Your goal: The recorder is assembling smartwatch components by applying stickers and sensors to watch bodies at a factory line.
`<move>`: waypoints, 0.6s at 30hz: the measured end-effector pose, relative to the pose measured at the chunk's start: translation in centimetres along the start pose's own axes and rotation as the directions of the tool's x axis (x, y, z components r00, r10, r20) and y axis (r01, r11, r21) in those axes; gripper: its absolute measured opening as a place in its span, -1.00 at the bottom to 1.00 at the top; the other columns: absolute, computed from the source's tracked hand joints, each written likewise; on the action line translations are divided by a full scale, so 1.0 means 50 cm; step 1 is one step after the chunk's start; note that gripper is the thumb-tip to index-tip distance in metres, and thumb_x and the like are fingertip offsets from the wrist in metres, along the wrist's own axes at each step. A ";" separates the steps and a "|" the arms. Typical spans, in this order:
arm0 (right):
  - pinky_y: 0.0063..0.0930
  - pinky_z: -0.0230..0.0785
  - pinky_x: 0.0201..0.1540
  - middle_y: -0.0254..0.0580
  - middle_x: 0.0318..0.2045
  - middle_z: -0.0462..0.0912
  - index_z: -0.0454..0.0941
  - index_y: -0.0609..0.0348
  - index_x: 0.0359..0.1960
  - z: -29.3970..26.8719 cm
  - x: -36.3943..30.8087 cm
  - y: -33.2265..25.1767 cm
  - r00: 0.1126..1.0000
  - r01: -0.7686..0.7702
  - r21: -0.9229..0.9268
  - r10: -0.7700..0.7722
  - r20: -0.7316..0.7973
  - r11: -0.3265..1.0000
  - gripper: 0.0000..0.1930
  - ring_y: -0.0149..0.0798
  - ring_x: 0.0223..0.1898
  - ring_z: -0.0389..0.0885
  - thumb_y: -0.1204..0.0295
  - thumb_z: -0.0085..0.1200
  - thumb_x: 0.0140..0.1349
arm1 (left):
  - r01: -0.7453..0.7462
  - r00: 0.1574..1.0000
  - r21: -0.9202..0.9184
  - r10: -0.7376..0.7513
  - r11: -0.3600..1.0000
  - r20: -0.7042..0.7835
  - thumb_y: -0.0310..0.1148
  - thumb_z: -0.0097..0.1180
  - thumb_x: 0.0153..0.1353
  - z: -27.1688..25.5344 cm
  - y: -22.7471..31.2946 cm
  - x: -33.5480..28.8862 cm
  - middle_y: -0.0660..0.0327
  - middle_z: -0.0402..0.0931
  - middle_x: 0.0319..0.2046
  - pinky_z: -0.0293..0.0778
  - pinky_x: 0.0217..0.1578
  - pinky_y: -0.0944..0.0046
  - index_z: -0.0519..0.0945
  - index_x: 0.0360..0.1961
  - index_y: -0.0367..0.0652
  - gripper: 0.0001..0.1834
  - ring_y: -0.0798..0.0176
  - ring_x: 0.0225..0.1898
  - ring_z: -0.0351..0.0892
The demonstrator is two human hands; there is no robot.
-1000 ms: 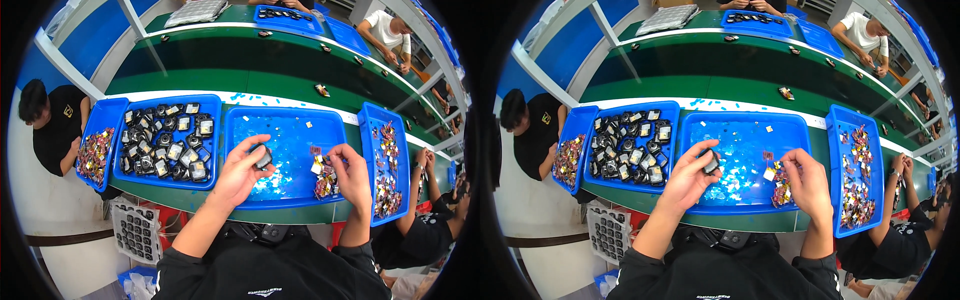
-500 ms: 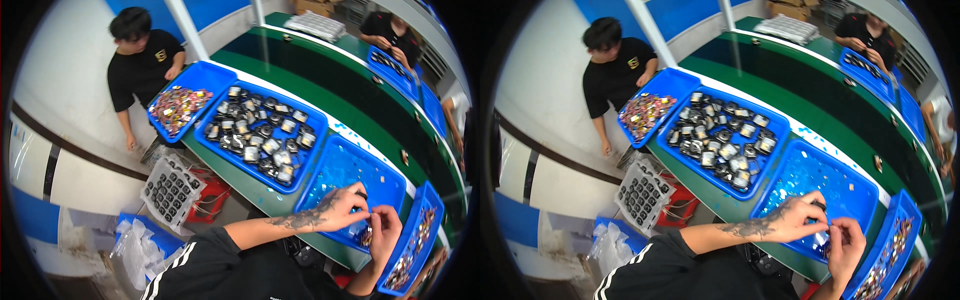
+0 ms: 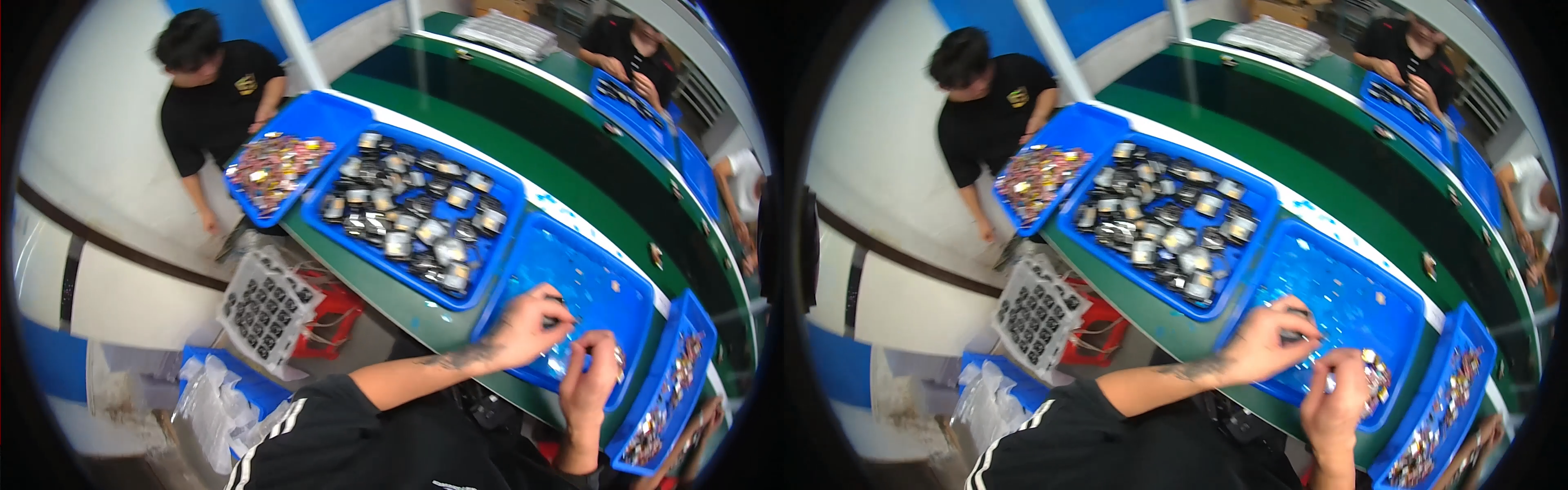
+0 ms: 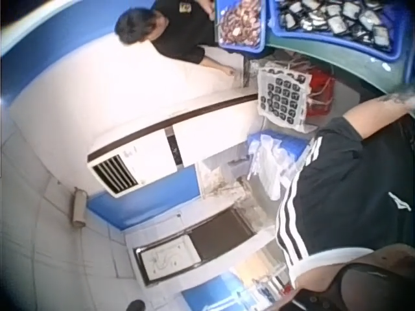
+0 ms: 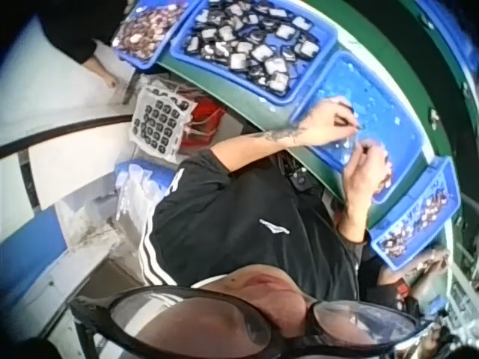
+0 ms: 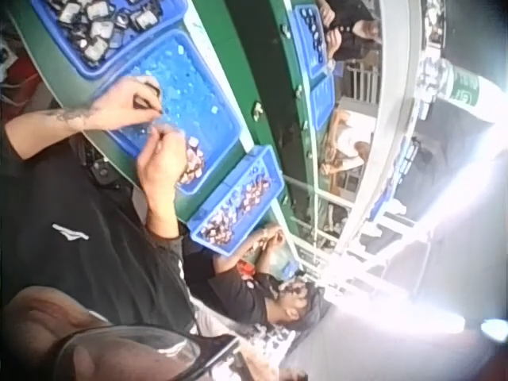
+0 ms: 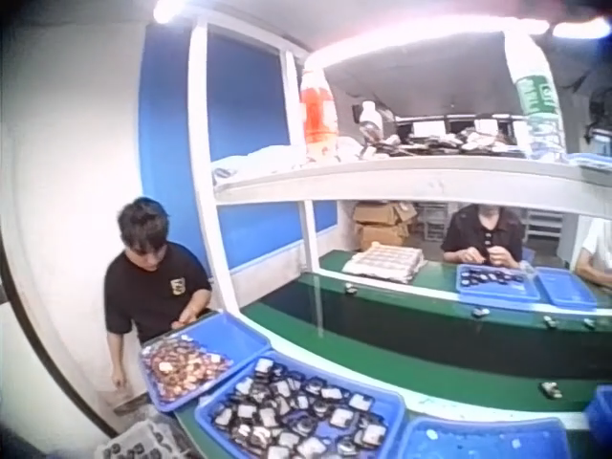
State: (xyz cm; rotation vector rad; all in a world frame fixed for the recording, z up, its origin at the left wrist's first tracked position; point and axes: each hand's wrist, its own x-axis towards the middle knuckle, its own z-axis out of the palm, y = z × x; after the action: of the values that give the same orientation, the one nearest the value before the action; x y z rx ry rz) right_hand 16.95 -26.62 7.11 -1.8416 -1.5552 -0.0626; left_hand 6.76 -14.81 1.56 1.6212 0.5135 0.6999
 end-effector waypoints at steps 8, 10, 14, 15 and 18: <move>-0.56 0.45 -0.18 -0.17 -0.17 0.57 0.61 0.27 -0.08 0.010 0.002 0.078 0.930 -0.361 0.630 0.312 0.193 0.688 -0.72 -0.38 -0.22 0.56 0.68 0.13 0.15 | 0.344 0.920 -0.464 -0.196 0.816 0.339 -0.53 0.20 0.22 -0.034 0.013 0.011 0.23 0.52 -0.33 0.43 -0.41 0.47 0.66 -0.28 -0.38 -0.89 0.47 -0.37 0.51; -0.54 0.45 -0.17 -0.16 -0.19 0.56 0.61 0.32 -0.13 0.014 -0.008 0.086 0.948 -0.312 0.760 0.239 0.209 0.570 -0.77 -0.37 -0.21 0.56 0.69 0.11 0.16 | 0.415 0.871 -0.451 -0.201 0.790 0.449 -0.48 0.18 0.25 -0.033 0.026 0.018 0.23 0.51 -0.30 0.43 -0.43 0.47 0.65 -0.28 -0.36 -0.87 0.48 -0.38 0.51; -0.54 0.48 -0.17 -0.15 -0.21 0.56 0.59 0.36 -0.18 0.022 -0.022 0.093 0.959 -0.203 0.848 0.276 0.071 0.490 -0.84 -0.37 -0.21 0.57 0.70 0.09 0.20 | 0.411 0.855 -0.353 -0.222 0.840 0.468 -0.49 0.07 0.32 -0.025 0.030 0.017 0.18 0.49 -0.16 0.47 -0.32 0.42 0.56 -0.06 -0.33 -0.79 0.43 -0.32 0.53; -0.54 0.50 -0.17 -0.13 -0.20 0.55 0.59 0.37 -0.20 0.015 -0.030 0.090 0.932 -0.234 0.828 0.359 0.042 0.510 -0.85 -0.38 -0.21 0.57 0.71 0.08 0.21 | 0.238 0.949 -0.309 -0.154 0.921 0.274 -0.50 -0.01 0.34 -0.015 0.024 0.011 0.15 0.46 -0.09 0.48 -0.23 0.39 0.44 0.07 -0.29 -0.71 0.39 -0.27 0.53; -0.57 0.53 -0.18 -0.12 -0.21 0.55 0.58 0.40 -0.20 -0.001 -0.032 0.077 0.895 -0.280 0.772 0.446 -0.005 0.570 -0.86 -0.40 -0.24 0.58 0.71 0.05 0.24 | 0.064 0.995 -0.238 -0.044 0.969 0.089 -0.57 -0.19 0.36 -0.016 0.007 0.011 0.06 0.37 0.11 0.46 -0.03 0.30 0.10 0.32 -0.19 -0.49 0.28 -0.09 0.54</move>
State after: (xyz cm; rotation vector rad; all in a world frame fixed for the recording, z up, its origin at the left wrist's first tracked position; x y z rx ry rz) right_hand 19.90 -28.08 4.56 -1.3534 -0.8042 0.5197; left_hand 6.60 -13.91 2.06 1.3977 0.3949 0.6253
